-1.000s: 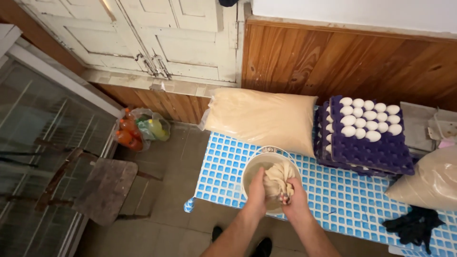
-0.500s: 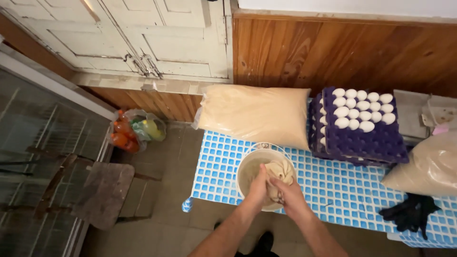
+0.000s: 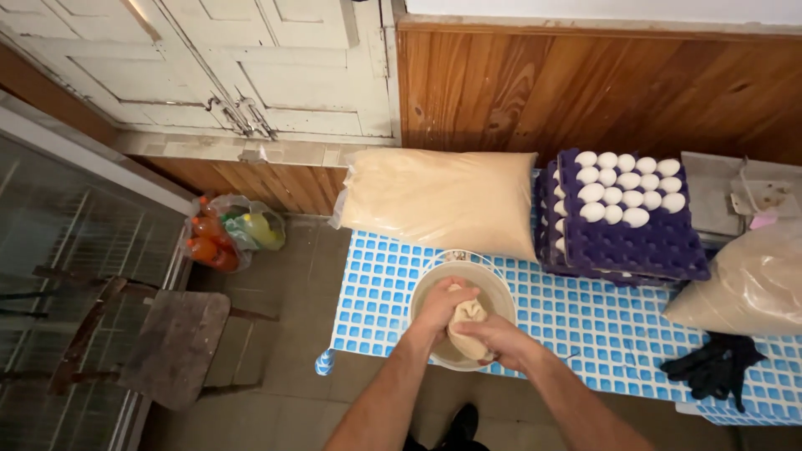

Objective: Cleaning and sorting chicken offal in a plastic bin and briefly kneading dough in a bucket.

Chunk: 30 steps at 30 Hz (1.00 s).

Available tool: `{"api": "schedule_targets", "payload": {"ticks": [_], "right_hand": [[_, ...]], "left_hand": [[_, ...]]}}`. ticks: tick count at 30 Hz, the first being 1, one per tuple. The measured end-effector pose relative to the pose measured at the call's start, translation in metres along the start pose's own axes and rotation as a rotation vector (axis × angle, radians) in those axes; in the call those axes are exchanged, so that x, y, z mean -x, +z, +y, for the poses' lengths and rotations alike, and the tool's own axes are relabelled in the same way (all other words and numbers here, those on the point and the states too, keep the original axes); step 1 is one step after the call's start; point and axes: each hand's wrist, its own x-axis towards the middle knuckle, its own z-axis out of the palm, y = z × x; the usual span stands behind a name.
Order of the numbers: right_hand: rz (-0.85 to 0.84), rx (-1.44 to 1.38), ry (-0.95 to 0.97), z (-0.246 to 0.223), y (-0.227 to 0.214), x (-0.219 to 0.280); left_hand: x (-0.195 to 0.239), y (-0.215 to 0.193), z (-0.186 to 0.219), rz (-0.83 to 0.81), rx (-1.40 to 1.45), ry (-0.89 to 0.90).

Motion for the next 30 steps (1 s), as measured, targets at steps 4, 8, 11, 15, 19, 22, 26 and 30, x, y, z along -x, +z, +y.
{"api": "schedule_targets", "payload": {"ticks": [4,8,11,15,19,22,26,30], "right_hand": [[0.064,0.228,-0.181,-0.016,0.016,0.021],[0.206,0.431,-0.233,0.022,0.001,-0.033],[0.271,0.63,-0.259,0.018,0.011,-0.027],[0.447,1.061,-0.302,0.013,0.02,-0.015],[0.604,1.152,-0.495,0.041,0.004,-0.043],[0.445,0.938,-0.403,0.008,0.005,0.007],[0.245,0.57,-0.24,-0.026,-0.01,0.039],[0.011,0.158,-0.103,-0.024,-0.036,0.03]], "left_hand": [[-0.022,-0.004,-0.008,0.136,-0.284,-0.013],[-0.068,-0.021,-0.06,0.235,-0.355,0.15],[-0.055,-0.012,-0.047,0.313,-0.477,0.166],[-0.028,0.008,-0.015,0.386,-0.623,0.061],[-0.043,0.006,-0.03,0.439,-0.604,0.136],[0.036,0.016,0.027,0.292,-0.693,0.092],[0.049,-0.006,0.025,0.022,-0.921,0.561],[0.028,-0.028,0.019,-0.424,-1.58,1.052]]}}
